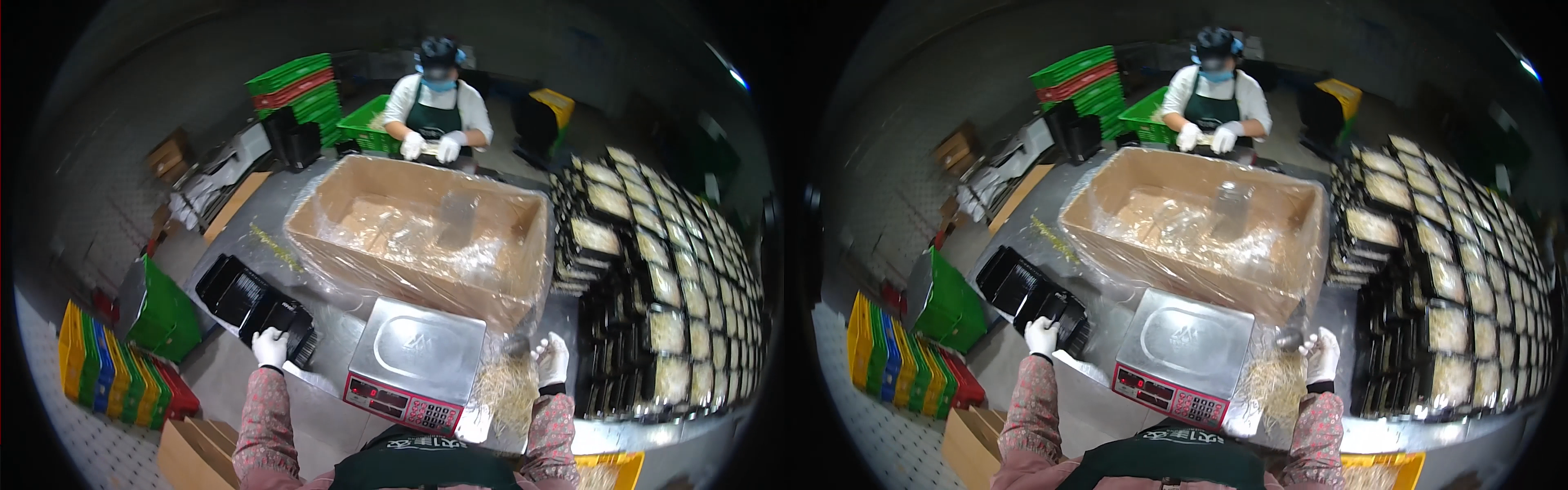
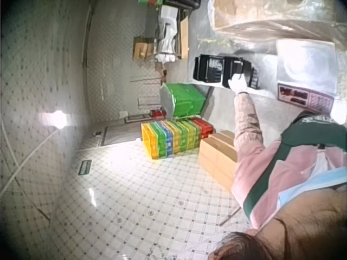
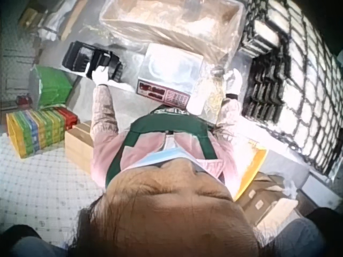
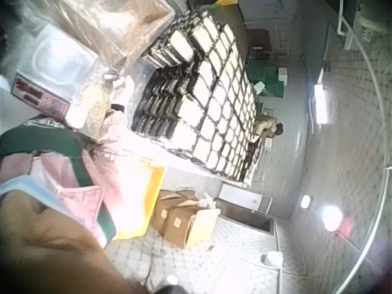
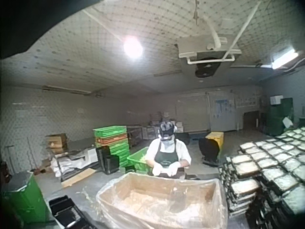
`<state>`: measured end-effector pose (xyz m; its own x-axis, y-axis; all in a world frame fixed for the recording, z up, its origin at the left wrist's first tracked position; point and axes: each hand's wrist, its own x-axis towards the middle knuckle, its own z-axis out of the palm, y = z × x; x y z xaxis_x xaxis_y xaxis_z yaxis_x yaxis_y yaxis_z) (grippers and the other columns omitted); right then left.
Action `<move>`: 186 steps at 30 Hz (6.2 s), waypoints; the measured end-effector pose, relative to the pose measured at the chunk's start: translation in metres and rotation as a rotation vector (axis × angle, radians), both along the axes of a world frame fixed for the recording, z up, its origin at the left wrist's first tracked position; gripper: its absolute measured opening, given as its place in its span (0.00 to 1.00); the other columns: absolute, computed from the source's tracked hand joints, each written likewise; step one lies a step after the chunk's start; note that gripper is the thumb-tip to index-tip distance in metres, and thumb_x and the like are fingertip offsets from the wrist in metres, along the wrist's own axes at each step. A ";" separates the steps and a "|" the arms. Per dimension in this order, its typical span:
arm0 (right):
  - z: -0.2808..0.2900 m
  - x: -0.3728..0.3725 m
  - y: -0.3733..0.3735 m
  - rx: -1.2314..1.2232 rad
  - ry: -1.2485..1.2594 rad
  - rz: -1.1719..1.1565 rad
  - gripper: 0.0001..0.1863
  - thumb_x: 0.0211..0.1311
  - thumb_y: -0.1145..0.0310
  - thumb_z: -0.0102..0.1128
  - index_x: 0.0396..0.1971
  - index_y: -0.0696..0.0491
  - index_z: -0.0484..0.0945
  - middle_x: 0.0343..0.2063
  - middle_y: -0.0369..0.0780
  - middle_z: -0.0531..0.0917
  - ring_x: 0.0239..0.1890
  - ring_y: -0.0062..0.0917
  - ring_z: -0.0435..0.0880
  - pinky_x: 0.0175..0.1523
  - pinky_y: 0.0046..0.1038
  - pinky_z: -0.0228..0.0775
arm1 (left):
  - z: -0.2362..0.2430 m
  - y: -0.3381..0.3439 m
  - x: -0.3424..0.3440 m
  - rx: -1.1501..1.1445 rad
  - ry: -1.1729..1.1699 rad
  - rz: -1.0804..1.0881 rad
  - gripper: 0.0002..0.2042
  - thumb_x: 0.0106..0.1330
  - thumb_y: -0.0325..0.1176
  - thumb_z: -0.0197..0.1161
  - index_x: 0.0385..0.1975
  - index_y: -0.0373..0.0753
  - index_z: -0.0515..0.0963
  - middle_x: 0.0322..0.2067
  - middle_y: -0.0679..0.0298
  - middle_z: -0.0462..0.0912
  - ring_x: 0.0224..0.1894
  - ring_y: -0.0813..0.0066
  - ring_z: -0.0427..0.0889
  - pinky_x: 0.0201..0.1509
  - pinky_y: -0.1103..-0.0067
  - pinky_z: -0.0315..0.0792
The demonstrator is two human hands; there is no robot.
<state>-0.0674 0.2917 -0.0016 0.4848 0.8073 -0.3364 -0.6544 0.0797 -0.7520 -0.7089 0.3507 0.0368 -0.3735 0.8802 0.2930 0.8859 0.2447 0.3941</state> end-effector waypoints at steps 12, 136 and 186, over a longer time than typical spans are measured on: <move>0.023 -0.038 -0.162 -0.011 -0.130 -0.461 0.07 0.68 0.66 0.53 0.42 0.51 0.76 0.26 0.38 0.80 0.23 0.24 0.79 0.28 0.28 0.77 | 0.100 0.024 0.275 0.565 0.003 -1.190 0.06 0.63 0.23 0.59 0.39 0.33 0.77 0.31 0.57 0.78 0.34 0.66 0.78 0.41 0.75 0.72; -0.063 0.053 -0.516 -1.579 -0.819 0.174 0.49 0.46 0.60 0.68 0.69 0.52 0.52 0.55 0.48 0.74 0.62 0.41 0.69 0.56 0.43 0.70 | -0.070 -0.395 0.762 -0.622 0.738 -2.453 0.54 0.39 0.47 0.77 0.68 0.38 0.54 0.64 0.42 0.61 0.64 0.46 0.64 0.64 0.61 0.64; -0.046 0.086 -0.435 -1.514 -1.549 0.056 0.50 0.31 0.49 0.78 0.56 0.59 0.68 0.43 0.49 0.82 0.48 0.40 0.81 0.53 0.34 0.74 | -0.024 -0.022 0.514 -0.013 -0.405 -1.018 0.29 0.65 0.36 0.63 0.64 0.32 0.62 0.63 0.51 0.65 0.63 0.60 0.66 0.68 0.71 0.58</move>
